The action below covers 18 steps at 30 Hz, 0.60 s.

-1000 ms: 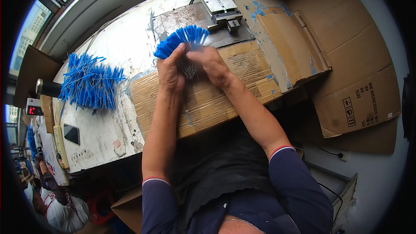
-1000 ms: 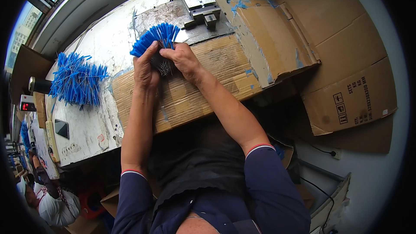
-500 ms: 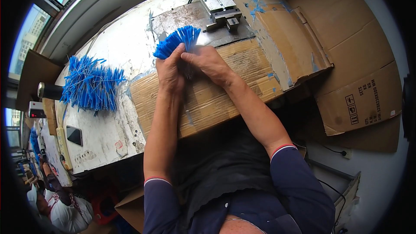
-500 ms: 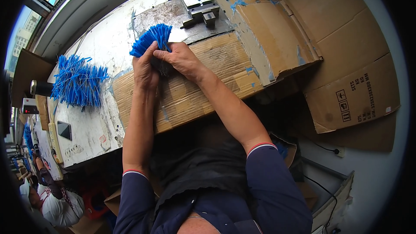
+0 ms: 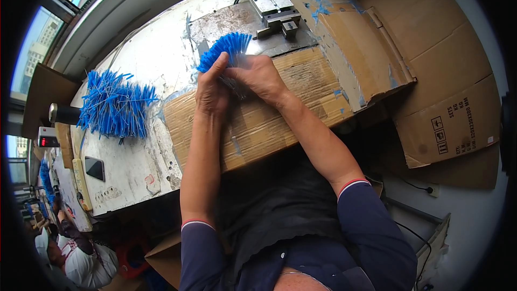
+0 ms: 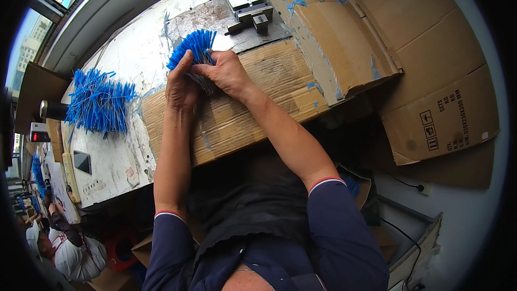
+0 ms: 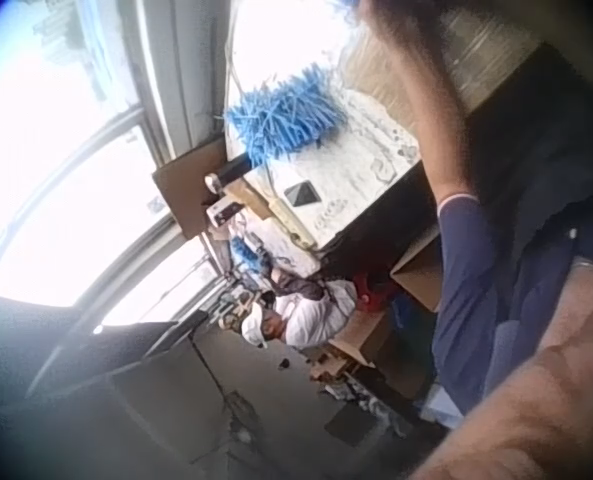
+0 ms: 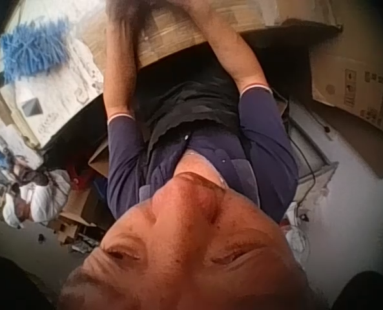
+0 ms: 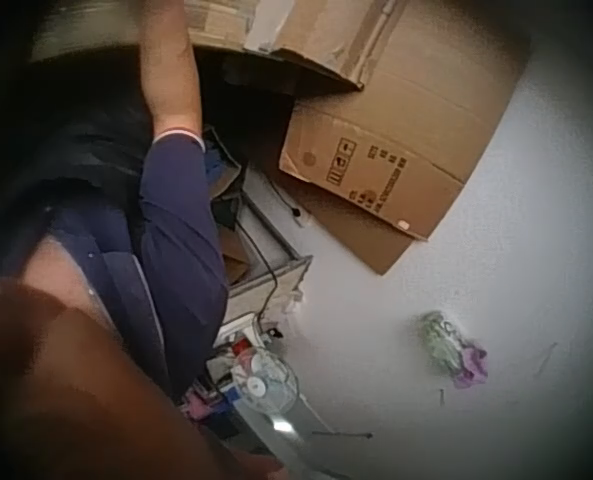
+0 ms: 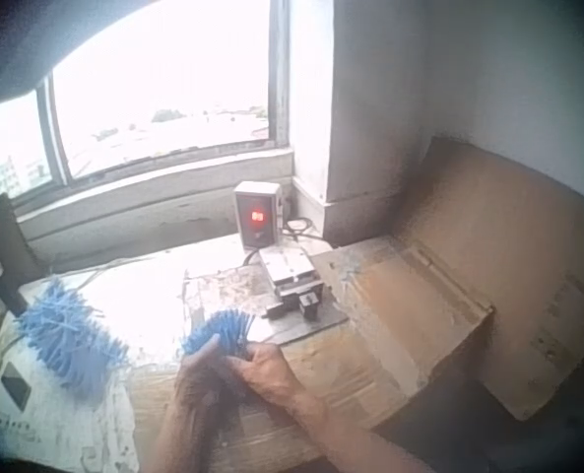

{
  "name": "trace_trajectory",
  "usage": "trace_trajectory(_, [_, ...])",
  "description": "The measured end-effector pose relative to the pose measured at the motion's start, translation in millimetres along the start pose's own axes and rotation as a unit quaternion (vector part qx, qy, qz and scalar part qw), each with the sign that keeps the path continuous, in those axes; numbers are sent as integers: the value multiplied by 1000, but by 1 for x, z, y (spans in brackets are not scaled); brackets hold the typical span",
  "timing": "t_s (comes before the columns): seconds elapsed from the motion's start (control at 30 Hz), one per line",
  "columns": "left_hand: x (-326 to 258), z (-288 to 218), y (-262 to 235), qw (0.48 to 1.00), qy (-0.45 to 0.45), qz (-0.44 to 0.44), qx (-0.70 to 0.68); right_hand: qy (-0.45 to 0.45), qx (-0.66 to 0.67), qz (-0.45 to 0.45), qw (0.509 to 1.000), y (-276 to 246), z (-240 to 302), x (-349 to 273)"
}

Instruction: Assembling blue wire brushes and securing components using a specialized workstation machine.

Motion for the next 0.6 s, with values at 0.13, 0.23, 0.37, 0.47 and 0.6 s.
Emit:
trace_trajectory(0.13, [0, 0, 5, 998, 42, 3, 43, -19, -28, -6, 999, -2, 3, -1])
trace_trajectory(0.23, [-2, -2, 6, 998, 44, -2, 50, -20, -60, 1, 998, -2, 3, -1])
trace_trajectory(0.37, [-2, -1, 8, 999, 32, -20, 36, -2, -42, -3, 999, -3, -2, 0])
trace_trajectory(0.47, [-3, -2, 7, 998, 35, -22, 37, -3, -35, -3, 999, -1, -1, 0])
trace_trajectory(0.6, [-2, -1, 6, 999, 25, -27, 23, -17, -43, -2, 999, -1, -1, 1])
Point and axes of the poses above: each hand's wrist, its own x-axis towards the middle knuckle, its own y-axis out of the palm, z = x × y, the point moved 2 cm from there along x, towards the middle knuckle, and after that the axes turned 7 degrees about -z, right-handed, at the moved point
